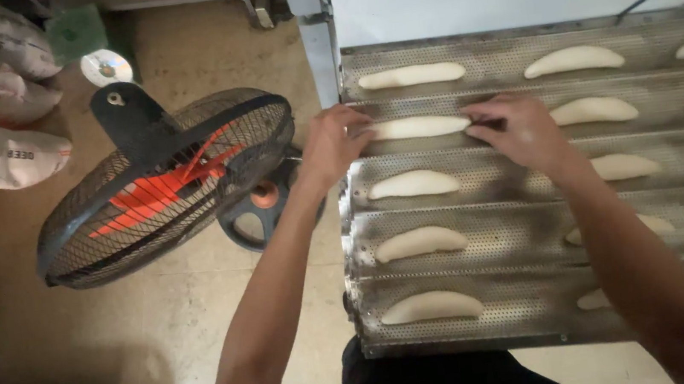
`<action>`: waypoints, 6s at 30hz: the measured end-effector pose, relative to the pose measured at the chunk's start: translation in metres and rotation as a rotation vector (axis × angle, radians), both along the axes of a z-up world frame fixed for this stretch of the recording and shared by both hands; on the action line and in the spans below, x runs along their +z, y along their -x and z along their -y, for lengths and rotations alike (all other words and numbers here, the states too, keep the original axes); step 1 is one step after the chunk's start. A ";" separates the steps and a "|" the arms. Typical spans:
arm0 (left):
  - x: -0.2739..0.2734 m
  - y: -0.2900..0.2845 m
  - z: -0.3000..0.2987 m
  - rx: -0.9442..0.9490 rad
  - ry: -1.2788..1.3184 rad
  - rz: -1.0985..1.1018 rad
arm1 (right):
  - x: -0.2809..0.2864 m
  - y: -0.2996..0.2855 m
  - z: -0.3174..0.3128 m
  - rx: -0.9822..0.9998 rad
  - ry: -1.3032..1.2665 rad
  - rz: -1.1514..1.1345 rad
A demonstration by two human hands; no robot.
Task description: Place and arrange shaped dough pieces onto metal baking trays and load the trays into a storage rack
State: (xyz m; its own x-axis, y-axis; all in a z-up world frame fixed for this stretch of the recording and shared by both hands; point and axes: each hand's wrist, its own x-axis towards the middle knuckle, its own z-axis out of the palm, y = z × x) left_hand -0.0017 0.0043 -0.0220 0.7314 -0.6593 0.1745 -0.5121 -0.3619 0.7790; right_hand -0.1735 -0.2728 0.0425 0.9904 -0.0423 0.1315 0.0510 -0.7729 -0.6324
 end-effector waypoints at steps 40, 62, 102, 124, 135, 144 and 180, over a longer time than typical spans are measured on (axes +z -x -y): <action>0.056 0.078 -0.029 -0.123 0.270 -0.560 | 0.013 0.049 -0.045 0.024 -0.266 -0.121; 0.058 0.136 -0.059 0.121 0.186 -0.145 | 0.008 0.066 -0.113 0.332 0.062 -0.048; 0.019 0.171 -0.076 0.120 -0.301 -0.086 | -0.021 0.139 -0.060 0.037 0.263 -0.073; 0.056 0.268 -0.103 0.308 0.019 -0.141 | -0.037 0.144 -0.187 0.490 0.212 0.171; 0.097 0.269 -0.085 -0.002 -0.160 -0.460 | -0.011 0.189 -0.141 0.222 0.221 -0.024; 0.076 0.261 -0.097 0.037 0.500 -0.965 | 0.017 0.205 -0.137 -0.014 -0.707 -0.229; 0.071 0.134 0.209 0.141 0.275 -0.330 | 0.025 -0.005 0.167 0.093 0.232 -0.019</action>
